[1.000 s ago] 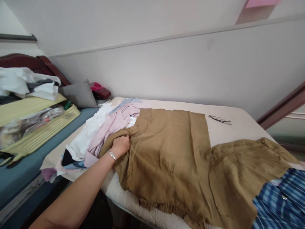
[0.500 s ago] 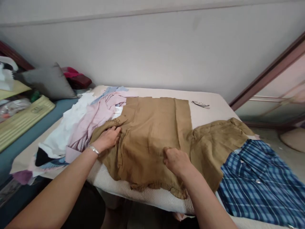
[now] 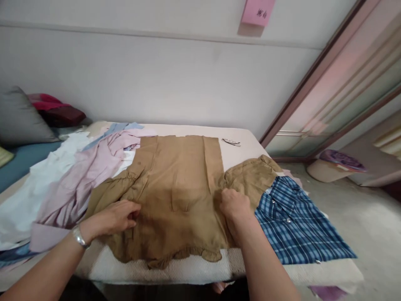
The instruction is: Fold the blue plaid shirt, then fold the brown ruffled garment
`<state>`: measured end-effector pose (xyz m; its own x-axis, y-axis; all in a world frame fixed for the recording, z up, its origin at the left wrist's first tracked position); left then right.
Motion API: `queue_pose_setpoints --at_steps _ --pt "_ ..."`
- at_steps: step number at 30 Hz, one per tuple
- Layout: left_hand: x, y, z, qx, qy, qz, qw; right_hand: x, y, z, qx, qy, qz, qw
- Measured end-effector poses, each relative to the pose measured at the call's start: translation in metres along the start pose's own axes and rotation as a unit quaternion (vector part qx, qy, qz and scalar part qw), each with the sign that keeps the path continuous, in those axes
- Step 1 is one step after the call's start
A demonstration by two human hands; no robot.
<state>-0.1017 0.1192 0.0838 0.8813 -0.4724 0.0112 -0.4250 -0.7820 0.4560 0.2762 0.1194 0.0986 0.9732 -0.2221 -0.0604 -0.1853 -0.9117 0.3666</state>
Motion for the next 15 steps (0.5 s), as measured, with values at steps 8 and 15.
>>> queue_pose_setpoints --at_steps 8,15 --pt "0.003 -0.005 0.005 0.022 -0.018 -0.008 1.0 -0.006 -0.009 0.005 0.033 -0.022 -0.024 0.999" --pt "0.006 -0.004 0.002 0.004 -0.021 -0.008 1.0 -0.016 -0.004 0.006 0.043 0.003 -0.001 0.999"
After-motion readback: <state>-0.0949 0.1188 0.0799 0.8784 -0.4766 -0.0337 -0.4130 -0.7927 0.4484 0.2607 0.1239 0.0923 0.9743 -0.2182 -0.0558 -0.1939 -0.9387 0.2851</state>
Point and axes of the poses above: each hand's wrist, its own y-axis away from the middle knuckle, its own z-axis out of the palm, x = y × z, the point moved 5 cm from there along -y, towards the middle knuckle, and after that the axes turned 13 degrees about -y, right-handed, at the moved point
